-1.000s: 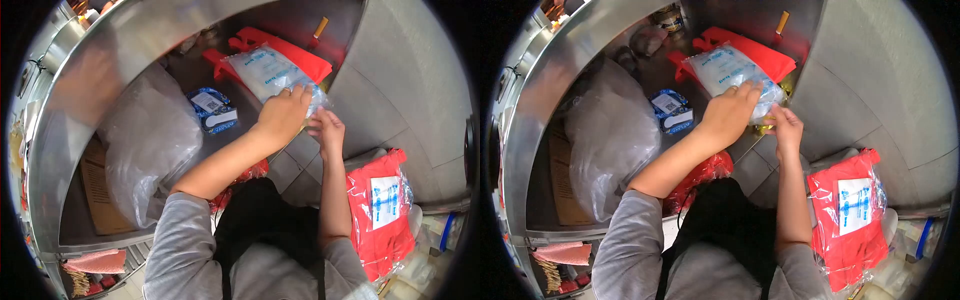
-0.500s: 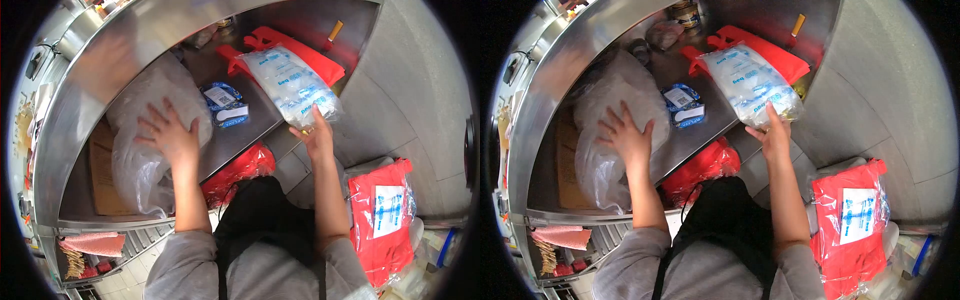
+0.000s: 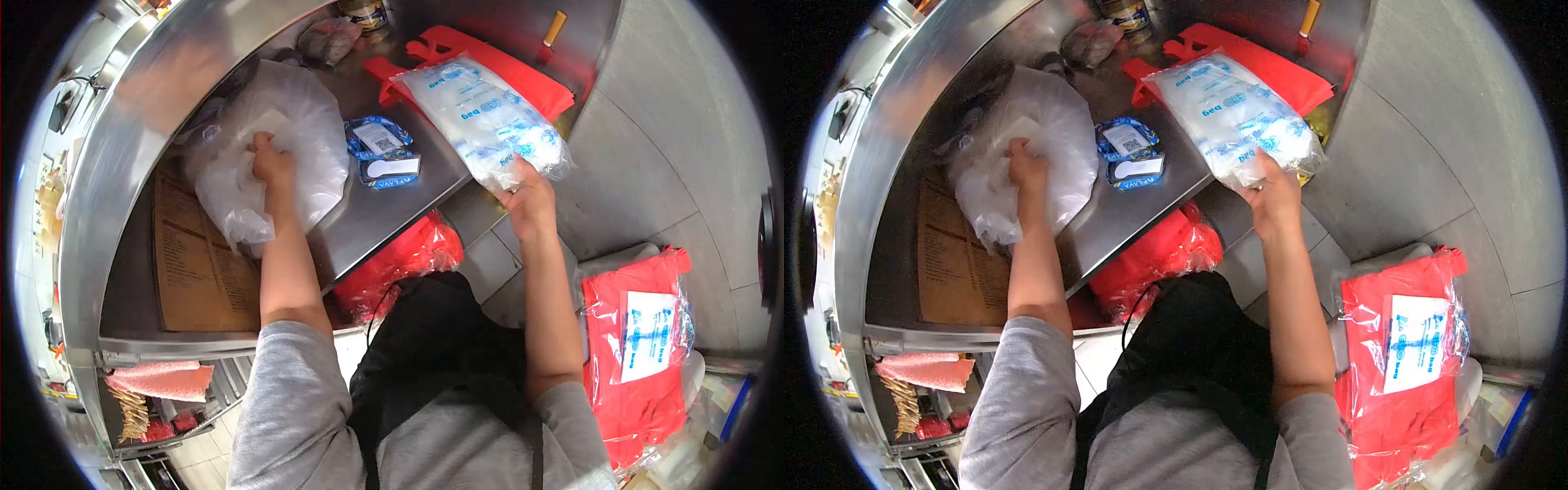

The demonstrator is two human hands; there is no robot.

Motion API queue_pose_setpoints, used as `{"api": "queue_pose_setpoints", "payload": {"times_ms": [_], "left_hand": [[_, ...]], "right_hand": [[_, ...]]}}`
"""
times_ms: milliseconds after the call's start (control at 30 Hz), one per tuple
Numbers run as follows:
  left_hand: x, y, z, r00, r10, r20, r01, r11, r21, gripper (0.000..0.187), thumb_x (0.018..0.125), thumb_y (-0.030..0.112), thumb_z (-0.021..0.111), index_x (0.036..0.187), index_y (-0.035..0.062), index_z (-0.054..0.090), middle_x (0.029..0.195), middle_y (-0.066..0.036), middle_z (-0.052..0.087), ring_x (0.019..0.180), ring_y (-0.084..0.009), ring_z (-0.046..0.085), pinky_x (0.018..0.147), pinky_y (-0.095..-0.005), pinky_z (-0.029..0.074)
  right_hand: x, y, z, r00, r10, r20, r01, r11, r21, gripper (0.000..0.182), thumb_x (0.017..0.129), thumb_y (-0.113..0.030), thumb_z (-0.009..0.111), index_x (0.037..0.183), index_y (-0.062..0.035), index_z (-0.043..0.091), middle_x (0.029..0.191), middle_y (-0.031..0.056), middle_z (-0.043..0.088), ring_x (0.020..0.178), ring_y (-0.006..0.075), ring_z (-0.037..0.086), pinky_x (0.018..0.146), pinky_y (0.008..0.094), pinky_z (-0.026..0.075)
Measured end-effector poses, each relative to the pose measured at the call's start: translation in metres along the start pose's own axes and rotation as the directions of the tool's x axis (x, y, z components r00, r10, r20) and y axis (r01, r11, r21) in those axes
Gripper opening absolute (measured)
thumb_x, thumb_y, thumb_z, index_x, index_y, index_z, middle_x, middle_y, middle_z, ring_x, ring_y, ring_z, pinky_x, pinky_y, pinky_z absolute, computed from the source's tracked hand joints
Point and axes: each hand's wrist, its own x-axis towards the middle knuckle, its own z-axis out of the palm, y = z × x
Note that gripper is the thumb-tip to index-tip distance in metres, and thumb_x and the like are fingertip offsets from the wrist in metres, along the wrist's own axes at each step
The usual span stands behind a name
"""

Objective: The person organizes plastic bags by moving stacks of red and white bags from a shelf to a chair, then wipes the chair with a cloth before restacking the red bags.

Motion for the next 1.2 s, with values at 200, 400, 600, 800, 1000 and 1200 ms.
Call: {"api": "queue_pose_setpoints", "payload": {"times_ms": [200,400,600,800,1000,1200], "left_hand": [[-0.052,0.041,-0.019,0.989,0.144,-0.021,-0.126,0.921,0.367,0.072,0.076,0.014,0.061,0.140,0.0116,0.028,0.136,-0.028,0.035,0.120,-0.0457,0.041,0.097,-0.0520,0.035],[-0.188,0.123,-0.120,0.833,0.532,-0.153,-0.499,0.841,0.211,0.063,0.073,0.015,0.068,0.132,0.0190,0.046,0.141,-0.021,0.031,0.131,-0.0424,0.026,0.105,-0.0582,0.019],[-0.219,0.026,-0.138,0.823,0.406,-0.397,-0.231,0.878,0.418,0.082,0.070,0.018,0.073,0.140,0.0135,0.031,0.147,-0.027,0.005,0.132,-0.0547,0.004,0.103,-0.0642,0.013],[-0.183,0.044,-0.119,0.940,0.206,-0.272,-0.184,0.977,0.104,0.085,0.074,0.008,0.065,0.142,-0.0003,0.015,0.145,-0.032,0.010,0.132,-0.0489,0.017,0.108,-0.0514,0.019],[-0.080,0.022,-0.019,0.997,0.030,0.070,-0.047,0.969,0.244,0.057,0.084,0.011,0.047,0.134,-0.0092,0.028,0.134,-0.030,0.034,0.125,-0.0424,0.033,0.107,-0.0441,0.024],[-0.038,0.011,0.016,0.992,0.053,0.118,-0.092,0.933,0.347,0.034,0.084,0.010,0.043,0.113,-0.0077,0.045,0.111,-0.022,0.052,0.111,-0.0336,0.047,0.105,-0.0421,0.028]], "right_hand": [[-0.014,-0.011,0.000,0.992,0.093,0.082,-0.097,0.994,0.054,0.066,0.085,-0.053,0.054,0.131,-0.0080,0.038,0.123,0.0120,0.052,0.112,0.0261,0.052,0.084,0.0470,0.049],[-0.010,-0.021,0.011,0.990,0.079,0.113,-0.083,0.996,0.033,0.059,0.084,-0.043,0.061,0.129,-0.0085,0.042,0.119,0.0095,0.055,0.107,0.0247,0.056,0.080,0.0455,0.051],[0.028,0.005,0.004,0.998,-0.015,-0.056,0.017,0.999,0.037,0.035,0.077,-0.002,0.066,0.110,-0.0052,0.054,0.101,0.0057,0.062,0.089,0.0205,0.063,0.071,0.0392,0.055],[0.006,-0.015,-0.011,0.980,0.168,0.104,-0.192,0.934,0.302,0.026,0.080,-0.006,0.060,0.106,-0.0032,0.055,0.094,0.0063,0.063,0.081,0.0209,0.065,0.064,0.0355,0.056],[0.001,-0.008,-0.009,0.999,0.010,0.034,-0.014,0.993,0.117,0.029,0.076,-0.001,0.062,0.104,0.0002,0.056,0.093,0.0091,0.063,0.086,0.0225,0.062,0.075,0.0350,0.050],[-0.002,-0.015,0.049,0.874,-0.407,0.266,0.481,0.801,-0.356,0.032,0.076,0.009,0.055,0.108,0.0041,0.057,0.105,0.0093,0.062,0.091,0.0172,0.059,0.081,0.0295,0.046]]}}
